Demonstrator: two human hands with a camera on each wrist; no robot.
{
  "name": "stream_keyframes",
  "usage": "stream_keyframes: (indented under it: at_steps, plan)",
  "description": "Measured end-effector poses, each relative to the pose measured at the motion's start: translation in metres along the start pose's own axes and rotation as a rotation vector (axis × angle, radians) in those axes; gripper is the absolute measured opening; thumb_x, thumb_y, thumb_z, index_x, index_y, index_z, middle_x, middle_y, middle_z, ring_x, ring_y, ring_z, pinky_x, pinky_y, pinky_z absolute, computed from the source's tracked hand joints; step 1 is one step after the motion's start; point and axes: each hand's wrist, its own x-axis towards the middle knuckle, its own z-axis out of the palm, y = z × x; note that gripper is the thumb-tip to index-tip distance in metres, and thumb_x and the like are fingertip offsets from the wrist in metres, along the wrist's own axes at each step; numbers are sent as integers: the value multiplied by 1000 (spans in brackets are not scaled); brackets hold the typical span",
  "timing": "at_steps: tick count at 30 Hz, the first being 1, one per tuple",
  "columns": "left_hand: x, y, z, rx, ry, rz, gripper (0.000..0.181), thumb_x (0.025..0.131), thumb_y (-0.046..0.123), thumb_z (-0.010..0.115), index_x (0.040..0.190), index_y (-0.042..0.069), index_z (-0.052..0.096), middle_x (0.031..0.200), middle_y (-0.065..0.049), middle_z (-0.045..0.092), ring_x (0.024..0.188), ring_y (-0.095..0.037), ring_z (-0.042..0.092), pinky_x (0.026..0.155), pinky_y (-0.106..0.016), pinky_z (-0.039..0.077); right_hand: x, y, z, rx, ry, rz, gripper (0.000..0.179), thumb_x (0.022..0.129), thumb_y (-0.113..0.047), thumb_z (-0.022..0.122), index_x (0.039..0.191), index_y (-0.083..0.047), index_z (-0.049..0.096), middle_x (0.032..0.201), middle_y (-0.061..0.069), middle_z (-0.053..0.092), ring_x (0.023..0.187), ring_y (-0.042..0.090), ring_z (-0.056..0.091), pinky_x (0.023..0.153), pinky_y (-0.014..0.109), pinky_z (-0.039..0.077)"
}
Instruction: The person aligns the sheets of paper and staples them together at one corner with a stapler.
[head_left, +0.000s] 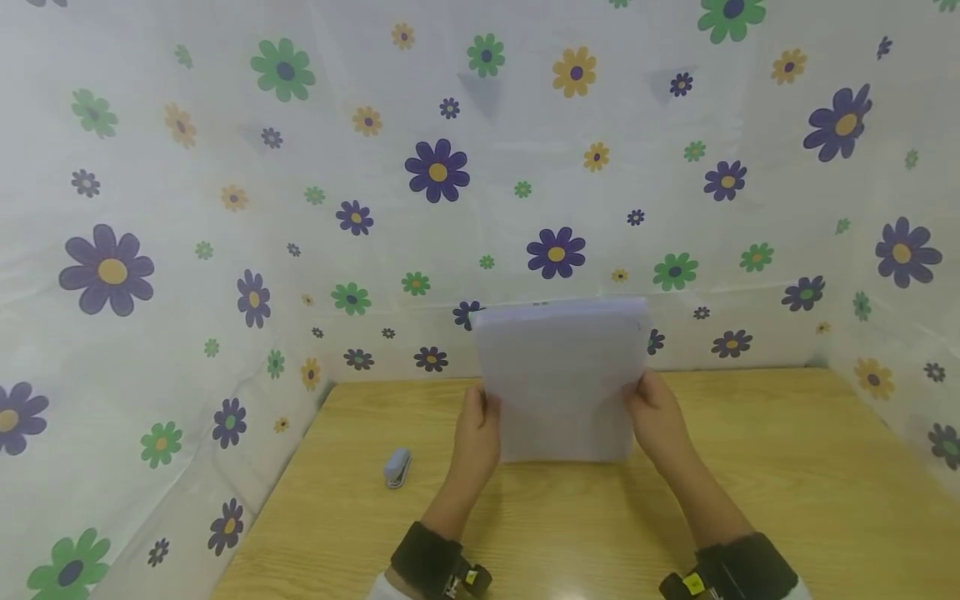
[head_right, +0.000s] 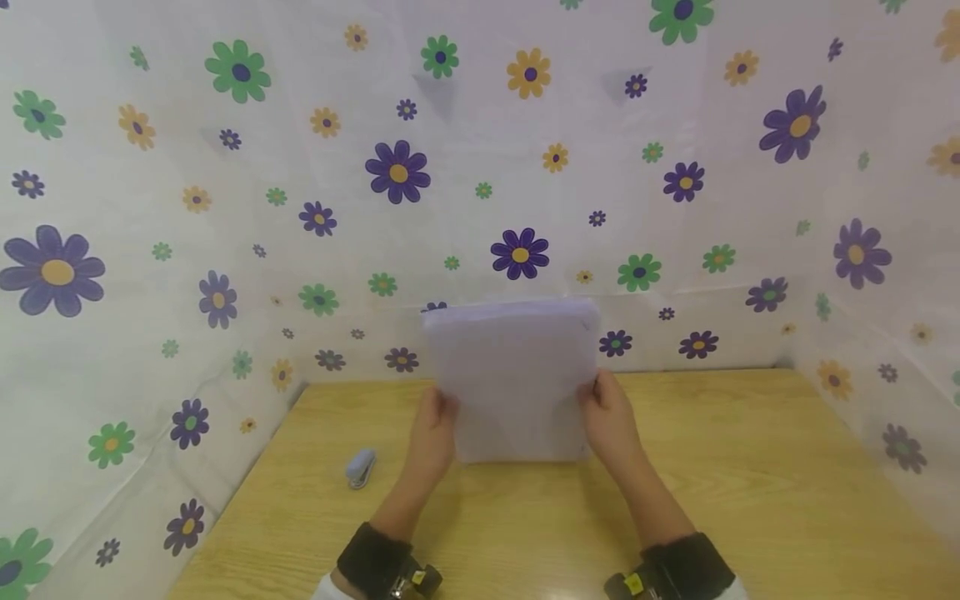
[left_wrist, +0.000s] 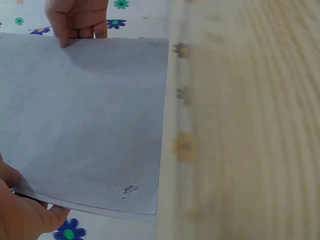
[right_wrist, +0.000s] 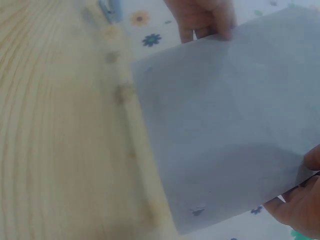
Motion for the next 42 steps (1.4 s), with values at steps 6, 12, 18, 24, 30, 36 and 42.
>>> stream_keyframes:
  at_steps: [6, 12, 18, 24, 30, 36, 42]
  plan:
    - [-3, 25, -9, -29, 9, 141, 22, 112, 17, 37, 130, 10, 49, 131, -10, 61, 119, -27, 63, 101, -49, 53, -8, -26, -7, 4, 63, -126, 27, 109, -14, 44, 129, 1, 51, 133, 22, 61, 117, 32, 57, 101, 49, 45]
    - [-9, 47, -16, -19, 11, 201, 22, 112, 18, 38, 131, 12, 48, 131, -11, 61, 118, -29, 65, 98, -51, 55, -16, -43, -13, 40, 55, -213, 32, 110, -13, 40, 139, 0, 48, 137, 13, 58, 121, 15, 56, 104, 35, 45]
    - [-5, 38, -15, -72, 3, 218, 22, 112, 17, 37, 131, 12, 47, 132, -9, 59, 121, -28, 62, 101, -51, 52, -13, -37, -10, 44, 56, -215, 30, 110, -10, 38, 135, 0, 49, 133, 16, 59, 117, 17, 57, 101, 32, 45]
    - [2, -4, -2, 51, -53, 45, 33, 113, 22, 33, 141, 8, 44, 146, -18, 54, 135, -35, 54, 111, -53, 45, -2, -5, -1, -1, -35, -29, 38, 109, -11, 40, 145, 1, 41, 151, 25, 46, 138, 40, 45, 116, 55, 35]
    - [2, -24, 3, 178, -114, -6, 37, 111, 10, 37, 147, 5, 42, 145, -21, 54, 139, -38, 50, 113, -56, 42, 4, 16, 0, -108, -110, 59, 53, 109, -14, 40, 157, 3, 27, 163, 25, 30, 151, 44, 27, 122, 59, 24]
    - [1, -21, 2, 171, -113, 8, 37, 110, 9, 37, 146, 2, 43, 141, -24, 56, 135, -40, 53, 110, -57, 44, 4, 14, -2, -136, -100, 42, 50, 111, -16, 38, 158, -4, 32, 163, 22, 34, 151, 43, 30, 122, 59, 25]
    - [0, -22, 2, 179, -124, 7, 39, 111, 10, 34, 147, -1, 41, 138, -24, 57, 133, -41, 54, 109, -57, 45, 2, 13, 1, -102, -117, 32, 50, 110, -13, 39, 159, -7, 32, 163, 19, 34, 151, 41, 30, 121, 59, 27]
